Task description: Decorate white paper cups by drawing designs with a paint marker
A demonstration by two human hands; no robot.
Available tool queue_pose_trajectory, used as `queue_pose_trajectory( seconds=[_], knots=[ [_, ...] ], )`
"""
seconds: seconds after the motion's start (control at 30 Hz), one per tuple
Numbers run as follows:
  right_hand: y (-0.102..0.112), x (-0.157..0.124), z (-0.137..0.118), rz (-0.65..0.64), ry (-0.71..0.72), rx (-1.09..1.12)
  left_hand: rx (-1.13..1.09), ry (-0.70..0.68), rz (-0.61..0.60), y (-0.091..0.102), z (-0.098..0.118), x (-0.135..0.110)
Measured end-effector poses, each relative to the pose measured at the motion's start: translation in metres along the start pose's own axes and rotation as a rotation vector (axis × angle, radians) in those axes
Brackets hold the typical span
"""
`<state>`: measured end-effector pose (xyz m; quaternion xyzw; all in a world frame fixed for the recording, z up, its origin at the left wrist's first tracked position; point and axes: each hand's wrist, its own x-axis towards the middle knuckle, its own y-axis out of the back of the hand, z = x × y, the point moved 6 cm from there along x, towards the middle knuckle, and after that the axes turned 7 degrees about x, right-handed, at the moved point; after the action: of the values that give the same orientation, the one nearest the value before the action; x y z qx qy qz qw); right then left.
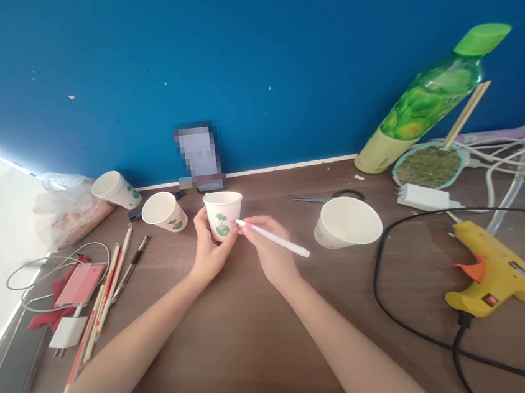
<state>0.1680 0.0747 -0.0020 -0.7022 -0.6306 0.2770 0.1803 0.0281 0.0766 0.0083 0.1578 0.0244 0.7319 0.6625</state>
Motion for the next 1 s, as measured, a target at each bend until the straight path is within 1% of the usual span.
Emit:
queue_pose_trajectory(
  seconds=[0.2, 0.37, 0.6, 0.83, 1.0],
  knots=[
    [-0.0007, -0.0007, -0.0007, -0.03, 0.013, 0.018, 0.028, 0.019, 0.016, 0.0017, 0.0026, -0.0001],
    [-0.0018, -0.0037, -0.001, -0.034, 0.019, -0.03, 0.173, 0.094, 0.044, 0.0052, 0.0014, -0.0011],
    [-0.0004, -0.0045, 0.0024, -0.023, 0.022, -0.065, 0.242, 0.022, 0.035, 0.0043, 0.0047, -0.0027],
    [-0.0017, -0.0046, -0.0006, -0.039, 0.047, -0.066, 0.261, 0.066, 0.034, 0.0046, 0.0047, -0.0025],
    [0.0007, -0.0038, 0.0017, -0.035, 0.043, -0.113, 0.237, 0.065, 0.035, 0.0046, 0.005, -0.0023]
  ],
)
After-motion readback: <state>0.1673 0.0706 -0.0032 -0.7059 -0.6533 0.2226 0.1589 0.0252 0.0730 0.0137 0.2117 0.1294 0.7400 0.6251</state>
